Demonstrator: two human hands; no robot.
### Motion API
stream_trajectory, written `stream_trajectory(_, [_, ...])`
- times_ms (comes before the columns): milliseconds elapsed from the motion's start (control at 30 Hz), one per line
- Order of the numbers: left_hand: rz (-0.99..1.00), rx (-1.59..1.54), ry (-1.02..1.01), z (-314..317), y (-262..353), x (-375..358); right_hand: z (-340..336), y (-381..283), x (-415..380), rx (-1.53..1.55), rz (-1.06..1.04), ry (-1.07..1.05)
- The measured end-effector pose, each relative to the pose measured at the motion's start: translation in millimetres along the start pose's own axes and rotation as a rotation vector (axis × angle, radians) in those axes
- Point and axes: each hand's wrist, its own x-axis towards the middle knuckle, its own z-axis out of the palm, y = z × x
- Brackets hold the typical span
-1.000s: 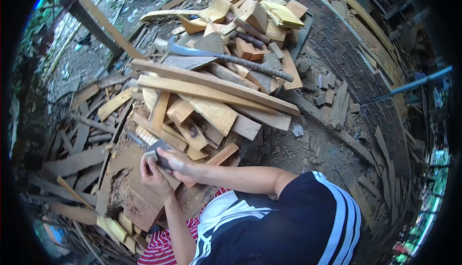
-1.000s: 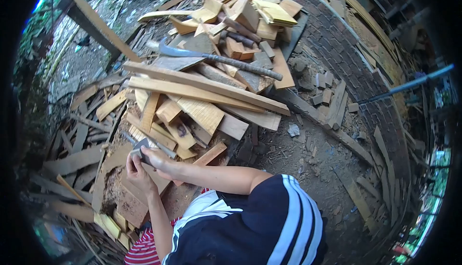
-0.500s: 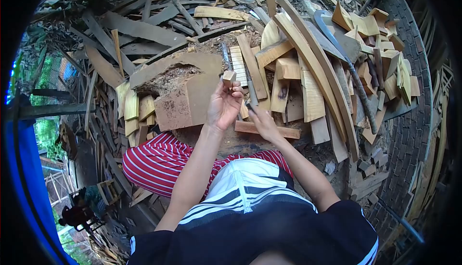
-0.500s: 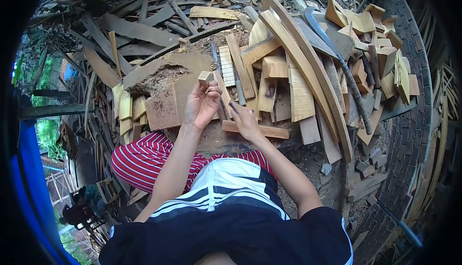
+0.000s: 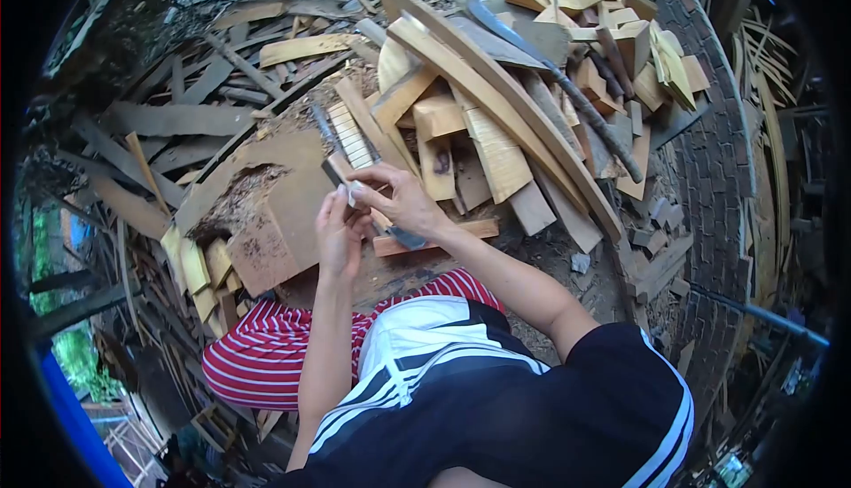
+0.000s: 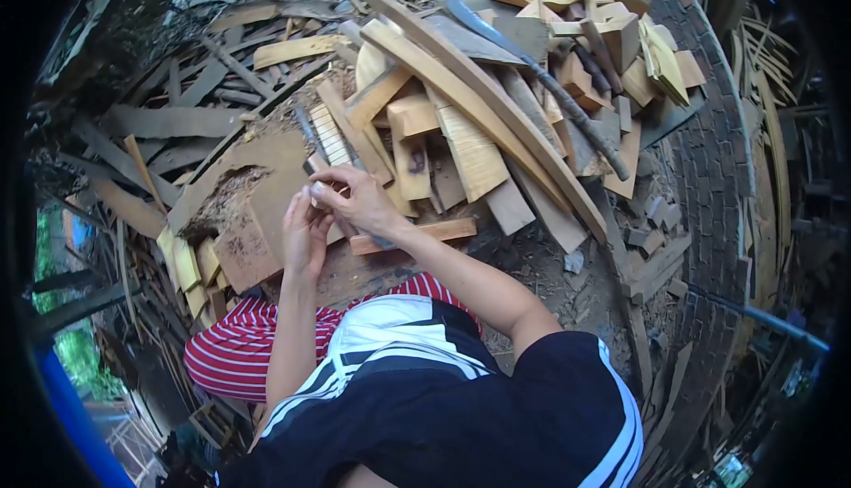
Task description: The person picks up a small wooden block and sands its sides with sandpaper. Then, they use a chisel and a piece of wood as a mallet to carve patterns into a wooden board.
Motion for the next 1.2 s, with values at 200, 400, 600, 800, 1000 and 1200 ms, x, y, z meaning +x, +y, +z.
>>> stream_trajectory(200, [0.155, 0.243, 0.042, 11, 0, -5, -3, 25, -7, 0.747, 0.213, -0.006])
stream_trajectory(400, [0.114, 0.246, 0.0, -2, -7, -1, -7, 21, -13, 0.761, 0.272, 0.014])
stream_trajectory(600, [0.137, 0.202, -0.003, 3, -3, -10, -2, 30, -12, 1.033, 0.459, 0.081])
stream_trajectory(800, [0.236, 0.386, 0.109, -14, -10, -8, 8, 27, -14, 0.953, 0.573, -0.032])
stream_trajectory(1000, [0.333, 0.995, 0.117, -16, -4, -19, 7, 54, -14, 0.768, 0.437, -0.049])
stream_trajectory(1200, [0.372, 0.78, 0.209, -62, -13, -16, -181, 59, 11, 0.879, -0.008, 0.232])
